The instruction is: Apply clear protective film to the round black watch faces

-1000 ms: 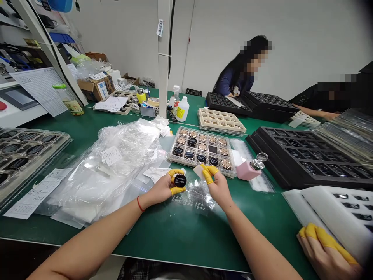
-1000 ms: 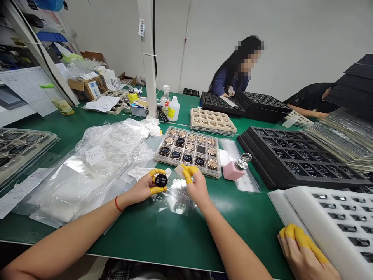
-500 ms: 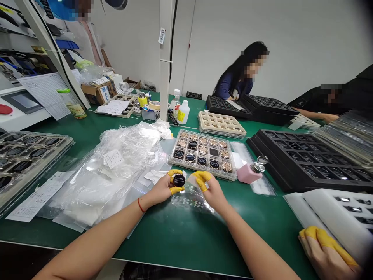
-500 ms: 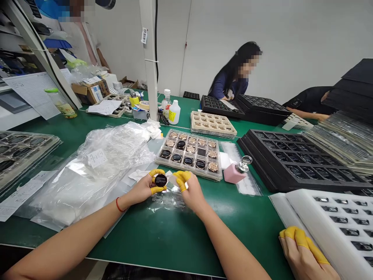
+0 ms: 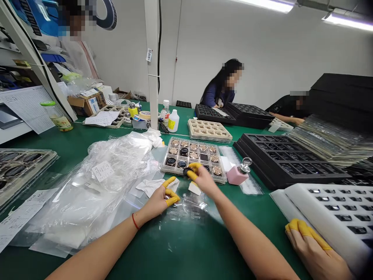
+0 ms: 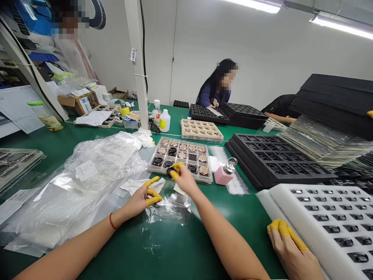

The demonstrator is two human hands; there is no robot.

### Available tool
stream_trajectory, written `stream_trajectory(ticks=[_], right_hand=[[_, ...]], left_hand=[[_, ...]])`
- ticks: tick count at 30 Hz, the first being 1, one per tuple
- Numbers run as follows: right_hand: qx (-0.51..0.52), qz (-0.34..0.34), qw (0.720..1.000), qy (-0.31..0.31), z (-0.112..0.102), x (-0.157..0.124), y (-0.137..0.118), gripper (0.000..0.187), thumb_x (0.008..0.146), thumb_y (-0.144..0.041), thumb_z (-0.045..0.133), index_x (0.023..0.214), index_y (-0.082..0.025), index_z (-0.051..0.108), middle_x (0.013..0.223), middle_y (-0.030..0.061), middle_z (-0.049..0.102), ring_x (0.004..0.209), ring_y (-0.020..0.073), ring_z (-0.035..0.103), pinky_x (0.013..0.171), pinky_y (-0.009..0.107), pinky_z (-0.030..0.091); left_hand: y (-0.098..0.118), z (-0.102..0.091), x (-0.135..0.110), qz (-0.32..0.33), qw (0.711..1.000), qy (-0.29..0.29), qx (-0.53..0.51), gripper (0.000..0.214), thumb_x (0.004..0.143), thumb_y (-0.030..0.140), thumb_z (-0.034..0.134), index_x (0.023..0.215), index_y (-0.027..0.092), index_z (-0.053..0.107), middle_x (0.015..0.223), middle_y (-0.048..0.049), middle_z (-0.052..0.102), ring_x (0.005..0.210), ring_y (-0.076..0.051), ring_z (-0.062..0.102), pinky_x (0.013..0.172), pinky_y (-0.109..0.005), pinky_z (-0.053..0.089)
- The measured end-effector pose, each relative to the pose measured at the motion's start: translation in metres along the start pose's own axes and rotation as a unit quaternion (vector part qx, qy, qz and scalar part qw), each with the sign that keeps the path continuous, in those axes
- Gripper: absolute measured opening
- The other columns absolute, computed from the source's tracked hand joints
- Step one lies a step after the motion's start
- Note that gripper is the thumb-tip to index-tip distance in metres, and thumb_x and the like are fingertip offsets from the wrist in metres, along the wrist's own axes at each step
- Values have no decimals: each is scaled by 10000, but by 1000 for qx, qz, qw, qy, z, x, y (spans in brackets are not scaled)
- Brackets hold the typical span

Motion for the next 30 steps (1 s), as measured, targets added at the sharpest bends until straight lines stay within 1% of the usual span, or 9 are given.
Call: stream_trajectory(ticks=[4, 7, 11, 16, 18, 21, 24, 27, 30], right_hand=[[-114, 77, 984, 117, -58, 60, 45, 342, 864, -304, 393, 1103, -131, 565, 908, 101, 630, 765, 205, 569, 685, 333, 436], [-166, 87, 975, 124, -70, 82, 62, 293, 832, -241, 432, 980, -114, 651, 899, 131, 628, 850, 250, 547, 757, 369, 404], [-226, 47, 965, 121, -52, 92, 54, 263, 816, -226, 482, 958, -157, 692, 1071, 134, 583, 1056, 292, 433, 898, 421, 323], [-256, -14, 965, 59, -5, 103, 29, 232, 804, -226, 519, 937, -209, 708, 1129, 82, 579, 1099, 262, 403, 924, 391, 315], [-264, -16, 963, 44, 2, 107, 26, 237, 799, -214, 519, 948, -220, 704, 1137, 73, 578, 1108, 252, 405, 918, 376, 323], [-282, 14, 958, 58, -6, 112, 34, 264, 828, -225, 474, 981, -189, 686, 1174, 111, 550, 1144, 275, 374, 920, 405, 309], [-296, 52, 952, 53, -20, 116, 50, 208, 777, -280, 563, 848, -138, 697, 1103, 166, 571, 1148, 323, 364, 907, 430, 305], [-292, 65, 954, 30, -25, 117, 62, 191, 701, -316, 651, 698, -126, 673, 933, 167, 613, 1076, 326, 428, 875, 407, 334], [-271, 63, 959, 46, -25, 111, 60, 185, 705, -309, 640, 724, -125, 650, 885, 146, 614, 1001, 305, 473, 840, 391, 360]], left_hand=[[1, -3, 1, -15, 1000, 6, -1, 685, 746, 342, 645, 1341, 164, 355, 773, -18, 676, 823, -196, 634, 837, -370, 457], [4, -1, -1, -27, 1000, 8, -8, 636, 733, 348, 652, 1291, 151, 417, 755, -15, 674, 814, -199, 644, 845, -380, 461], [5, 0, -2, -32, 999, 8, -22, 568, 740, 334, 641, 1245, 152, 456, 740, -6, 661, 811, -196, 647, 840, -378, 461], [3, 0, 0, -40, 999, -1, -27, 518, 749, 302, 627, 1221, 153, 473, 718, -3, 638, 817, -203, 647, 813, -363, 461], [2, -1, 1, -46, 999, 0, -24, 514, 747, 292, 625, 1217, 147, 477, 724, -10, 642, 814, -207, 648, 800, -361, 461], [1, -1, 0, -49, 999, 0, -16, 495, 746, 276, 616, 1207, 145, 491, 750, -26, 656, 802, -204, 649, 779, -352, 462], [0, -1, 1, -50, 999, -8, -10, 473, 747, 268, 610, 1193, 150, 503, 766, -32, 665, 801, -204, 649, 774, -350, 461], [-2, -1, 2, -47, 999, -11, -21, 487, 747, 290, 616, 1197, 148, 497, 752, -29, 664, 802, -205, 649, 785, -359, 465], [-5, 0, 4, -41, 997, -16, -56, 515, 743, 321, 631, 1203, 144, 481, 737, -26, 660, 795, -202, 647, 791, -364, 473]])
Point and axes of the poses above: each hand's wrist, its own x-axis towards the middle knuckle, its own z-axis out of the palm, y = z × x, the point moved 5 cm from there along x, towards the middle knuckle
